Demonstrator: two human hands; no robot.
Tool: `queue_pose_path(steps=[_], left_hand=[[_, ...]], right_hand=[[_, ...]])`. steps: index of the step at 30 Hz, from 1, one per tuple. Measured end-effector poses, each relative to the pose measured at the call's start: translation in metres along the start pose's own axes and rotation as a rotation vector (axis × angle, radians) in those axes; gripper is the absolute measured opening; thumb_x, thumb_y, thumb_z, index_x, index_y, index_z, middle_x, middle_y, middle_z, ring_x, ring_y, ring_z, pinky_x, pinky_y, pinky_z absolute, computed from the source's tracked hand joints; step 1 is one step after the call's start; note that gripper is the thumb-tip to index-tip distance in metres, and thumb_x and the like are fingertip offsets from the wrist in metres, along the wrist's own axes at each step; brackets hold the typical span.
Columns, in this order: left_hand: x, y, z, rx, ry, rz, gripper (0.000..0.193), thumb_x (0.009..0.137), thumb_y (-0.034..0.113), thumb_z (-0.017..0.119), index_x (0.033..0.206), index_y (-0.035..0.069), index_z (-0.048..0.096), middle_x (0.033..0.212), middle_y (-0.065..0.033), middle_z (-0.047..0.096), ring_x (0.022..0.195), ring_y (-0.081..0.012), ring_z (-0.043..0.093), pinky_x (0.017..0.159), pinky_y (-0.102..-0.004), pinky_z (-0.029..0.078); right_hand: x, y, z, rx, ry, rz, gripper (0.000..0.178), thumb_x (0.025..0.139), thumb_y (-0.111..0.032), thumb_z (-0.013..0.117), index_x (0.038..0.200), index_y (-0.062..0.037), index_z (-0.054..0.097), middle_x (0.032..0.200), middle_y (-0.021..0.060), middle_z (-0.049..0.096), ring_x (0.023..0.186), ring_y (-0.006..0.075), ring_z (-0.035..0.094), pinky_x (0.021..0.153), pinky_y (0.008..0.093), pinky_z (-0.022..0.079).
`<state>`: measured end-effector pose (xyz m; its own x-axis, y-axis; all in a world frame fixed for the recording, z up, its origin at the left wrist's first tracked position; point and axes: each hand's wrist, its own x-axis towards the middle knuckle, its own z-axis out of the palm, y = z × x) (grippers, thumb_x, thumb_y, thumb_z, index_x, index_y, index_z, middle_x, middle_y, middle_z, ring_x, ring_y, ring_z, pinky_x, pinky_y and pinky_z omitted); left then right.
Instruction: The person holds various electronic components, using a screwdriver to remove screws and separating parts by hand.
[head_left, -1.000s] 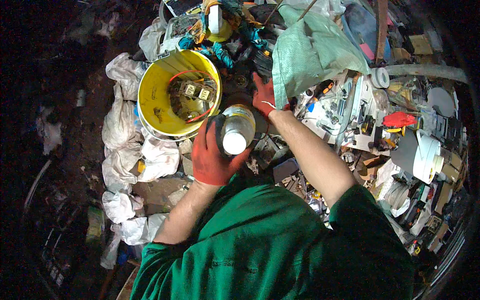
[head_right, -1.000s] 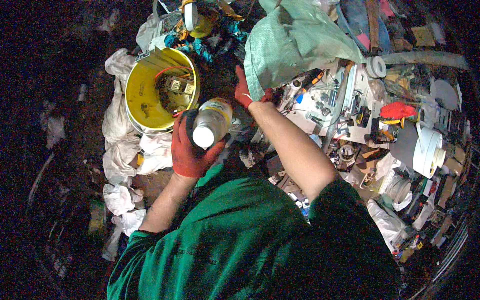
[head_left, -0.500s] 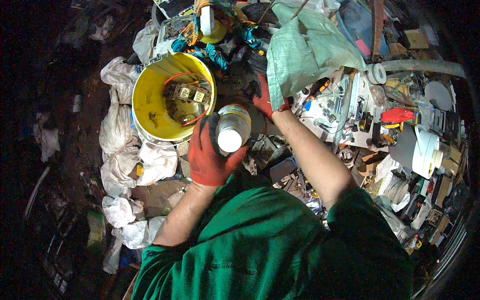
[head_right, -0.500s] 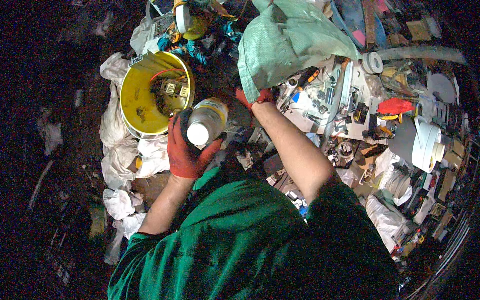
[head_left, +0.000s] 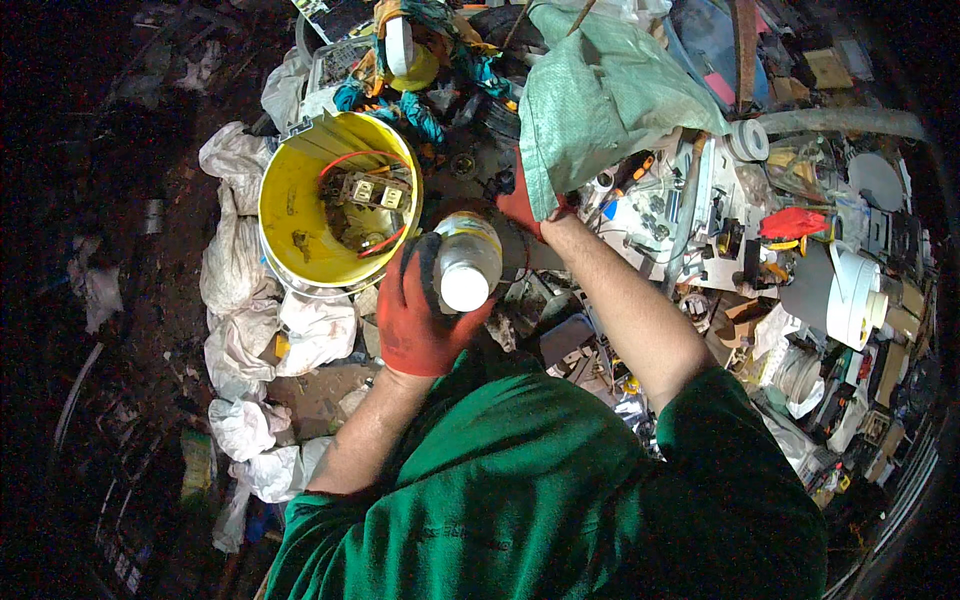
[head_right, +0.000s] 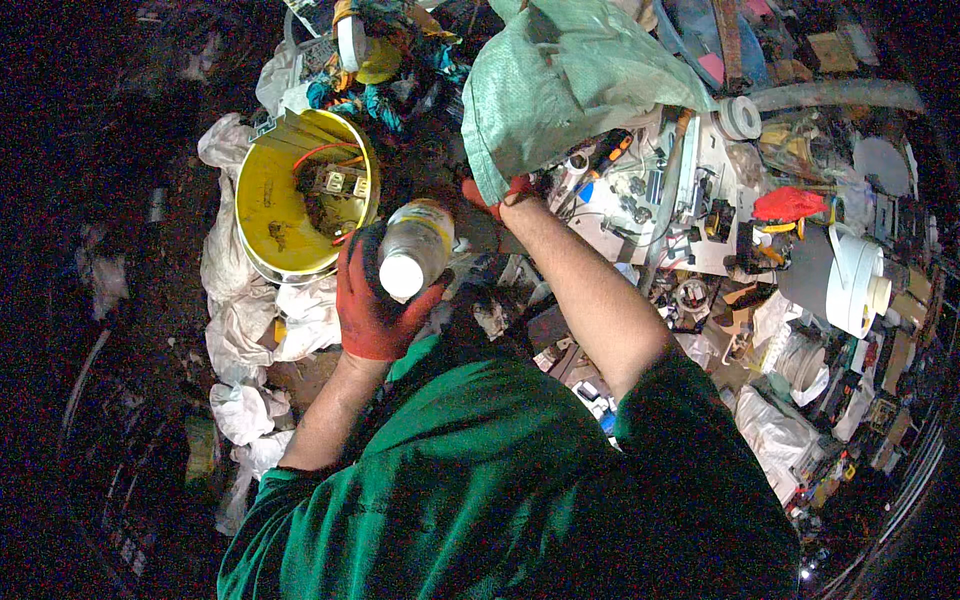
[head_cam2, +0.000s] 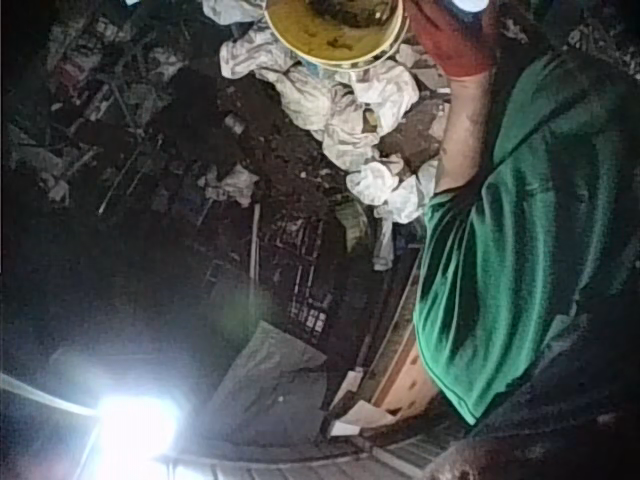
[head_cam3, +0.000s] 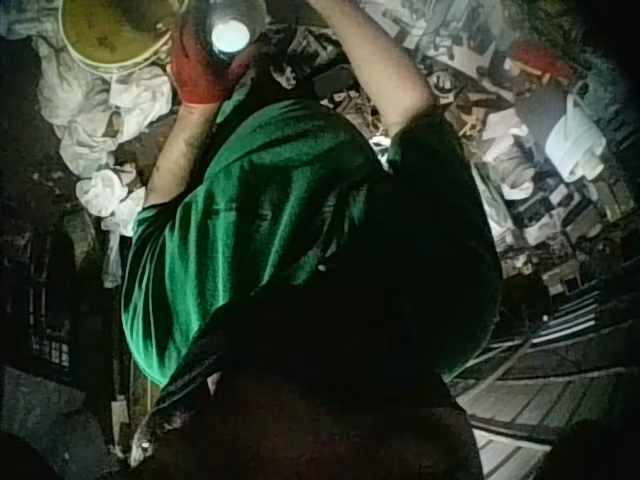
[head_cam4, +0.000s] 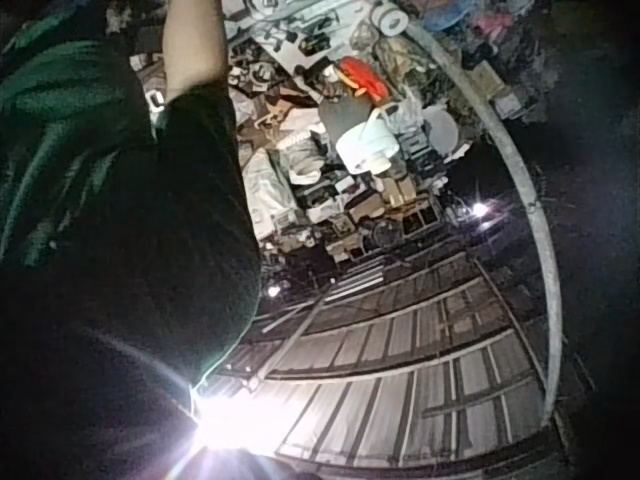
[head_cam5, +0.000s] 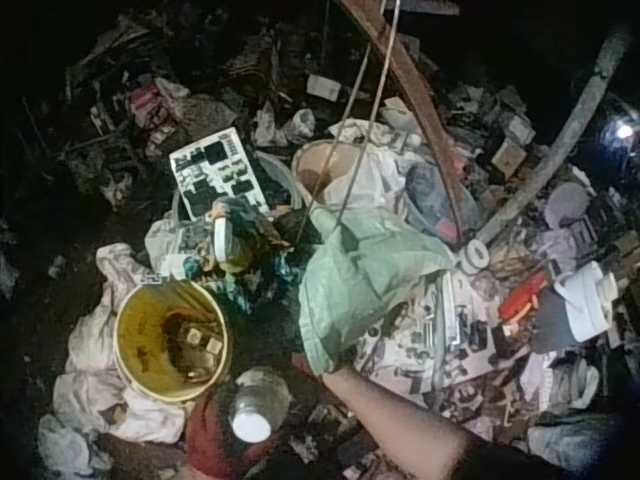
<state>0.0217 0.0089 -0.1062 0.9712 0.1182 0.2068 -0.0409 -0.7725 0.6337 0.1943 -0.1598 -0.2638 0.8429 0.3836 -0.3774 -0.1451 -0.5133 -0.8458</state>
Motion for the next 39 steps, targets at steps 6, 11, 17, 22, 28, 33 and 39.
queue_pose_path(steps=[6, 11, 17, 22, 28, 33, 39], left_hand=[[-0.002, -0.005, 0.001, 0.039, -0.030, 0.026, 0.096, 0.065, 0.038, 0.085, 0.133, -0.006, 0.034, 0.128, -0.0276, 0.049, 0.120, -0.0465, 0.045, 0.104, -0.0518, 0.037], [0.000, -0.006, 0.002, 0.021, 0.004, 0.042, 0.097, 0.064, 0.038, 0.086, 0.133, -0.006, 0.034, 0.127, -0.0278, 0.049, 0.119, -0.0467, 0.046, 0.103, -0.0510, 0.038], [0.004, -0.005, 0.002, 0.026, 0.044, 0.018, 0.099, 0.063, 0.037, 0.087, 0.134, -0.005, 0.034, 0.128, -0.0282, 0.049, 0.116, -0.0463, 0.048, 0.102, -0.0501, 0.039], [0.009, -0.005, 0.004, 0.029, 0.030, 0.039, 0.098, 0.063, 0.036, 0.087, 0.134, -0.005, 0.033, 0.128, -0.0274, 0.048, 0.116, -0.0453, 0.049, 0.101, -0.0493, 0.040], [0.018, 0.006, -0.002, 0.087, 0.008, 0.046, 0.096, 0.064, 0.035, 0.086, 0.134, -0.005, 0.034, 0.127, -0.0244, 0.050, 0.115, -0.0417, 0.050, 0.099, -0.0472, 0.042], [0.015, -0.004, -0.003, -0.008, 0.019, -0.066, 0.091, 0.065, 0.031, 0.086, 0.133, -0.005, 0.036, 0.125, -0.0244, 0.051, 0.115, -0.0412, 0.051, 0.098, -0.0453, 0.044], [0.023, 0.008, -0.004, -0.005, 0.011, -0.049, 0.089, 0.067, 0.031, 0.084, 0.134, -0.003, 0.036, 0.125, -0.0247, 0.049, 0.112, -0.0418, 0.053, 0.093, -0.0451, 0.047]], right_hand=[[-0.011, -0.030, -0.005, -0.682, -0.026, -0.028, 0.089, 0.075, -0.038, 0.067, 0.145, 0.0002, 0.027, 0.146, 0.0253, 0.034, 0.136, 0.0388, 0.032, 0.113, 0.0427, 0.027], [-0.009, -0.019, -0.004, -0.762, 0.089, -0.070, 0.084, 0.078, -0.046, 0.067, 0.143, -0.0035, 0.035, 0.143, 0.0232, 0.040, 0.133, 0.0378, 0.037, 0.110, 0.0436, 0.032], [-0.018, -0.008, -0.009, -0.839, 0.294, -0.314, 0.075, 0.081, -0.047, 0.065, 0.141, -0.0102, 0.040, 0.141, 0.0220, 0.042, 0.131, 0.0363, 0.041, 0.106, 0.0449, 0.036], [-0.008, -0.016, 0.004, -0.913, 0.359, -0.593, 0.070, 0.080, -0.039, 0.067, 0.139, -0.0114, 0.042, 0.125, 0.0218, 0.051, 0.117, 0.0402, 0.049, 0.098, 0.0482, 0.042], [0.055, 0.002, 0.042, -0.771, 0.044, -0.172, 0.051, 0.078, -0.027, 0.067, 0.121, -0.0051, 0.050, 0.102, 0.0251, 0.056, 0.107, 0.0409, 0.054, 0.090, 0.0478, 0.044], [0.034, -0.054, 0.032, -0.586, 0.026, -0.203, 0.056, 0.078, -0.027, 0.068, 0.126, -0.0031, 0.050, 0.120, 0.0259, 0.057, 0.115, 0.0386, 0.054, 0.097, 0.0442, 0.043], [-0.027, -0.064, -0.003, 0.267, 0.301, -0.289, 0.056, 0.084, -0.025, 0.072, 0.131, -0.0039, 0.049, 0.127, 0.0102, 0.057, 0.114, 0.0209, 0.055, 0.097, 0.0342, 0.043]])
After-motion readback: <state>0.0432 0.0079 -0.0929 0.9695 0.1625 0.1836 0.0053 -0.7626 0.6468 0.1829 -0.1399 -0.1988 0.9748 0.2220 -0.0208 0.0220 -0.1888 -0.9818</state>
